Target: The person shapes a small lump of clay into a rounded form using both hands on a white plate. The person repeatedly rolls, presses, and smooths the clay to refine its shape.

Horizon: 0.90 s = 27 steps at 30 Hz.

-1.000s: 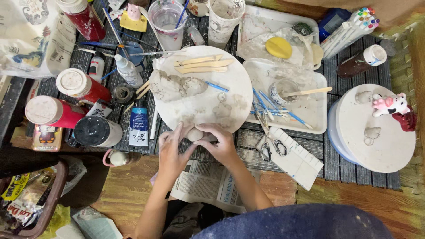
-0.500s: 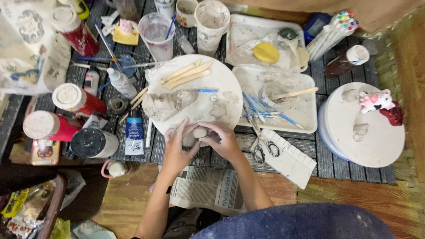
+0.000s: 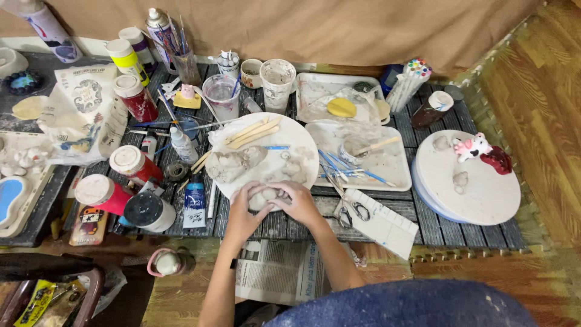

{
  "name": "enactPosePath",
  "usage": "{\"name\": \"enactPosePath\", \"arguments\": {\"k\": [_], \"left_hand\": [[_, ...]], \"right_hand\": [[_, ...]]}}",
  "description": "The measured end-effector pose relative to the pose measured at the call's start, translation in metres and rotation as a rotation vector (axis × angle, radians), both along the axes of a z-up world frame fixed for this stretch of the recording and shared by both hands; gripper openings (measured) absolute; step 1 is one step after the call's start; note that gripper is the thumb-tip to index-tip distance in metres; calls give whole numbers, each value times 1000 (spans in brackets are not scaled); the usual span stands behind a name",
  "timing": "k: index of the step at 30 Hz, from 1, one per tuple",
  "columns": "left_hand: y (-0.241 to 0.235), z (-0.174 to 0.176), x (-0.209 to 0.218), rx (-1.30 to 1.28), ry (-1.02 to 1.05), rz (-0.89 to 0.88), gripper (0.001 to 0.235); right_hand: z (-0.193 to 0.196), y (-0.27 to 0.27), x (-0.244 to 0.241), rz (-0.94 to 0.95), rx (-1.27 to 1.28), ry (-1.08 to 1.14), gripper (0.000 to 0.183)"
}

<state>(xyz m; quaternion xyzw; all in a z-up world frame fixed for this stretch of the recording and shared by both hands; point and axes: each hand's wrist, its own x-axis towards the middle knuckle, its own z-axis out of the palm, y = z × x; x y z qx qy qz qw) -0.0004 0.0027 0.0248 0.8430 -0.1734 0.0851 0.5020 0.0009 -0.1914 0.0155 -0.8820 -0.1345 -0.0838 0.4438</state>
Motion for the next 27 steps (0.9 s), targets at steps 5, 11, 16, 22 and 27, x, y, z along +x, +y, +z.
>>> {"name": "enactPosePath", "arguments": {"k": [5,11,16,22,27], "left_hand": [[-2,-3,-15,0,-109,2,69],[1,-12,-7,-108,-16,26,50],[-2,-24,-7,-42,-157,66,44],[2,-26,-4,-132,-175,52,49],[1,-23,-4,-157,-85,42,48]], "right_hand": [[-11,-1,-4,-28,50,-4,47],[-3,5,-11,-9,72,-78,47],[3,7,-11,32,80,-132,52],[0,8,-8,-38,41,21,47],[5,4,-9,17,77,2,52]]}}
